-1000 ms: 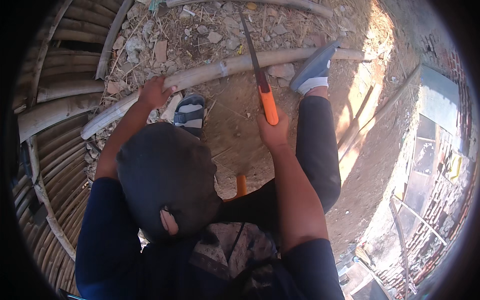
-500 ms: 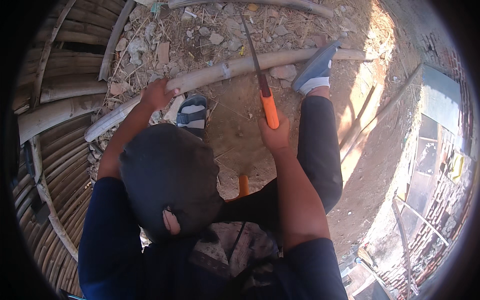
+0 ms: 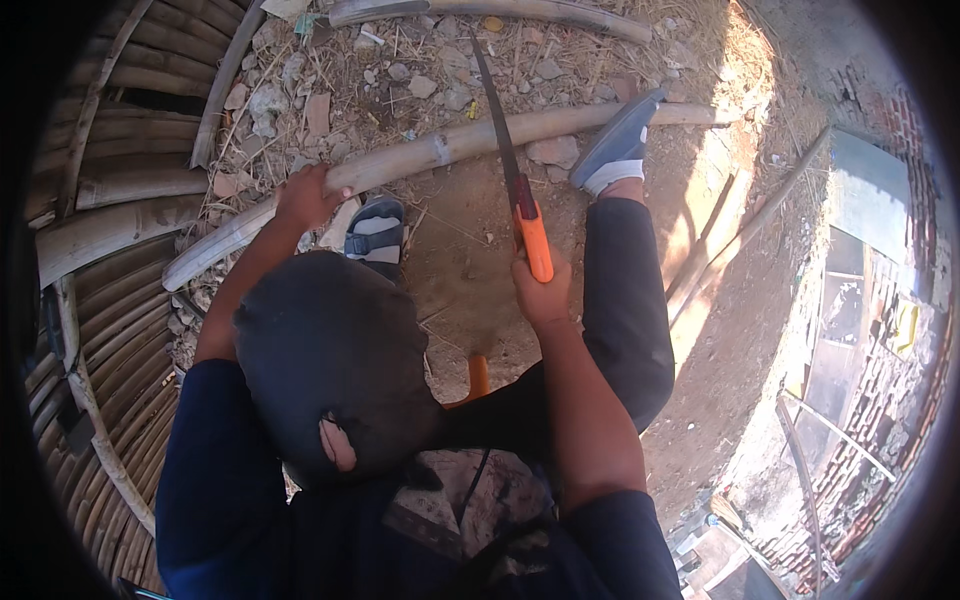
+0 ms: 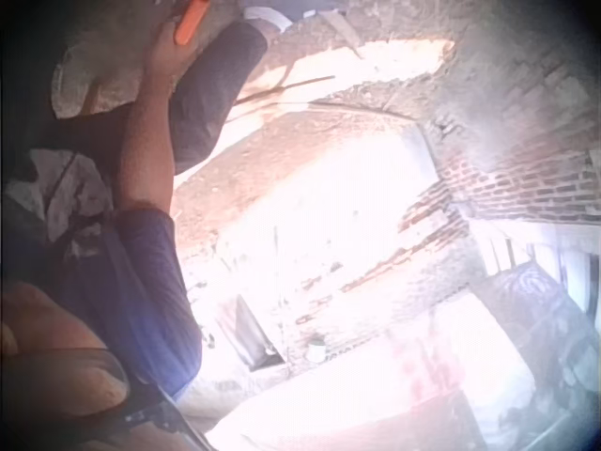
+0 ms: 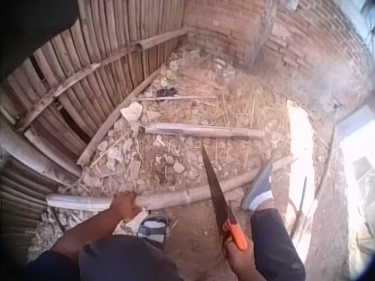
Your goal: The person saws a piece of bamboo by hand while holding it steady on the ground.
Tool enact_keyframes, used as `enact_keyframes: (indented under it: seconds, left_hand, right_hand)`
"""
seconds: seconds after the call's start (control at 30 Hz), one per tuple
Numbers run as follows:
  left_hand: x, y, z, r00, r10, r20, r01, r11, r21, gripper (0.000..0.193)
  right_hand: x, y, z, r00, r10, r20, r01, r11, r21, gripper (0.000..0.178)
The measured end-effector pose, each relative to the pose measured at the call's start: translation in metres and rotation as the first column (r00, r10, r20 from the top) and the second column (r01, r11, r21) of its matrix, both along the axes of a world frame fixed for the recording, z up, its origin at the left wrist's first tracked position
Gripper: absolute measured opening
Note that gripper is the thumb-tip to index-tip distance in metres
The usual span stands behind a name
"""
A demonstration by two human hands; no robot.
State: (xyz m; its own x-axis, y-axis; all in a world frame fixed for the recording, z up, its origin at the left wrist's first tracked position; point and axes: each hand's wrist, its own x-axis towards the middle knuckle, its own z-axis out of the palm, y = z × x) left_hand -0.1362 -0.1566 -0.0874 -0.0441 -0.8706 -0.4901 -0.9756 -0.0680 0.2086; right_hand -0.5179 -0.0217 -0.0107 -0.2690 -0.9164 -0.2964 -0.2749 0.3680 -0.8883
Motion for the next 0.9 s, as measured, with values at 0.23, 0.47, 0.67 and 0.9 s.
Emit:
enact_keyframes:
  seconds: [0.23,0.47,0.67,0.9]
  left_hand:
    - [0.005,-0.003,0.015,0.997,0.070,0.015,-0.071,0.995,0.076,0.080]
    - [0.023,-0.007,-0.013,0.992,0.036,-0.122,-0.029,0.998,0.056,0.077]
    - [0.005,0.000,0.018,0.998,-0.039,0.051,0.037,0.998,0.048,0.073]
    - [-0.001,0.025,0.012,0.993,-0.013,0.113,0.035,0.980,-0.195,0.072]
  right_hand:
    - [-0.019,0.022,0.098,0.967,-0.185,0.176,0.190,0.982,-0.012,0.011]
    - [-0.027,0.095,0.139,0.963,-0.219,0.160,0.221,0.975,0.003,0.016]
    - [-0.006,0.114,0.164,0.960,-0.220,0.175,0.221,0.975,0.014,0.019]
    - [0.004,0.101,0.166,0.973,-0.146,0.177,0.147,0.989,0.006,0.015]
